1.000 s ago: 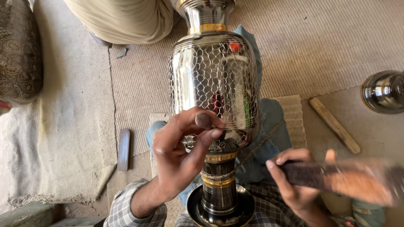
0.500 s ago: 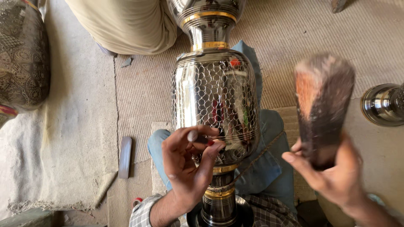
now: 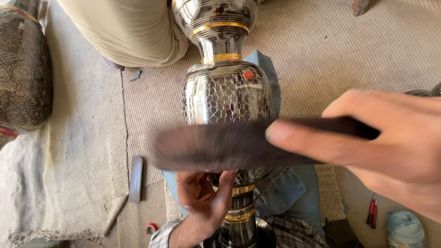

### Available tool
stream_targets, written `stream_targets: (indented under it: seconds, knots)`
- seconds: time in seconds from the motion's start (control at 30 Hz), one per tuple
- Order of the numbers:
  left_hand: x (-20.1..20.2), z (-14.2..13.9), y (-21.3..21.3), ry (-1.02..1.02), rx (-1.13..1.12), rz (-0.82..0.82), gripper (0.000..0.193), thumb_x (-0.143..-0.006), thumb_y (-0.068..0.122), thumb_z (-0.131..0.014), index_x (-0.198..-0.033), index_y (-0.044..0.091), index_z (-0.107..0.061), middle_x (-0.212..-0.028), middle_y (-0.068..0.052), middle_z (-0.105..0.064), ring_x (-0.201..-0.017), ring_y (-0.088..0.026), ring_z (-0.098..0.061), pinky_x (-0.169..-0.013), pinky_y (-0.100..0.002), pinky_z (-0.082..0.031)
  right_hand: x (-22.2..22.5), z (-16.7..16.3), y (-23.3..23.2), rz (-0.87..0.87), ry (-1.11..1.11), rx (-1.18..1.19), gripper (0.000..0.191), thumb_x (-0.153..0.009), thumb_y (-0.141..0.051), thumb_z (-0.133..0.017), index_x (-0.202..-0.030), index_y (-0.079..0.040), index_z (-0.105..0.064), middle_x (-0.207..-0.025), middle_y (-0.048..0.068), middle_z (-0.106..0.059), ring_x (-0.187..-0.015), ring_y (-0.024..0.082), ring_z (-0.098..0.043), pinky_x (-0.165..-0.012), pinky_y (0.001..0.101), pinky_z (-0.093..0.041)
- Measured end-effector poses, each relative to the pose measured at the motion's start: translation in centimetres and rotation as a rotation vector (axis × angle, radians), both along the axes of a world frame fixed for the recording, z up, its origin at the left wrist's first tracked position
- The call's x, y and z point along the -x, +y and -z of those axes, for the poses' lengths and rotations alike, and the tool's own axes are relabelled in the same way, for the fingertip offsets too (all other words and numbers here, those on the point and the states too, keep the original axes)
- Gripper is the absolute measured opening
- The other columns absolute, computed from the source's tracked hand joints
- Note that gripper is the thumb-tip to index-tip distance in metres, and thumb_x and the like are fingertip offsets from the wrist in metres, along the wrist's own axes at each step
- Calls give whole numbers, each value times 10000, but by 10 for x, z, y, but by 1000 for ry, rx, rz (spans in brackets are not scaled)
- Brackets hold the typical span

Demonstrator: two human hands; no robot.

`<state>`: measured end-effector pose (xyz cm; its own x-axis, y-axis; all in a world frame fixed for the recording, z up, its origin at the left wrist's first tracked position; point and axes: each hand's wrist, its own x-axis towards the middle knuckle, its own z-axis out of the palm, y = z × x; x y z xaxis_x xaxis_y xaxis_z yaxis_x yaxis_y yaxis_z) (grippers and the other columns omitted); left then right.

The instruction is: The person sits cross-legged on the floor with a large engraved brass vase held between their legs. They hold a red-handled punch against the vase surface with one hand and repeatedly strike it with a wooden mallet held in the other hand, repositioning the punch along the pattern as they work.

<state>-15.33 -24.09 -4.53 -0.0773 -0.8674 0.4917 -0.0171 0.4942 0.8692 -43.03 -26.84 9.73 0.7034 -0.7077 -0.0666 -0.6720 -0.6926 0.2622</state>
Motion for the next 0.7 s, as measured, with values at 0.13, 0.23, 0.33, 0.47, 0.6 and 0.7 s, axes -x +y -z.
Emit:
stream_targets:
  seconds: [0.13, 0.23, 0.33, 0.47, 0.6, 0.7]
  knots:
    - [-11, -2, -9, -205, -54, 29, 299, -898, -64, -744, -1151, -14, -592, -1004, -163, -764, -878, -169, -758, -719, -300, -610, 15, 11, 7, 172, -561, -216, 883, -674, -42, -792, -1461, -348, -536, -803, -4, -668, -550, 120, -624, -502, 316, -558]
    - [-12, -13, -20, -391, -107, 50, 161, -888, 30, -796, -1013, 25, -694, -880, -93, -831, -657, -84, -780, -509, -231, -562, 30, 33, 13, 256, -619, -295, 842, -697, -47, -800, -1458, -281, -527, -804, -4, -677, -563, 123, -588, -497, 313, -521]
    - [-4, -30, -28, -285, 26, 236, 342, -959, -53, -723, -1284, -29, -621, -1141, -150, -780, -911, -161, -808, -718, -259, -685, 50, 52, 23, 417, -601, -308, 871, -710, -80, -818, -1496, -266, -492, -824, 11, -696, -590, 131, -614, -546, 317, -506]
    - [-3, -52, -36, -348, 49, 268, 390, -968, -63, -722, -1335, 7, -611, -1115, -84, -780, -970, -163, -811, -804, -270, -670, 72, 77, 41, 542, -724, -284, 872, -727, -76, -812, -1508, -273, -478, -848, -3, -697, -622, 118, -618, -565, 301, -511]
    - [-1, -54, -37, -343, 25, 270, 395, -945, -69, -724, -1318, -10, -608, -1132, -109, -783, -992, -173, -811, -821, -286, -689, 80, 93, 61, 631, -839, -324, 873, -744, -72, -805, -1520, -279, -464, -872, -16, -697, -655, 104, -623, -585, 286, -517]
    - [-1, -48, -36, -354, 60, 253, 352, -952, -38, -747, -1280, 27, -638, -1110, -80, -791, -957, -155, -812, -799, -272, -684, 76, 97, 67, 624, -863, -333, 874, -756, -69, -800, -1530, -284, -453, -891, -27, -698, -679, 94, -626, -600, 275, -521]
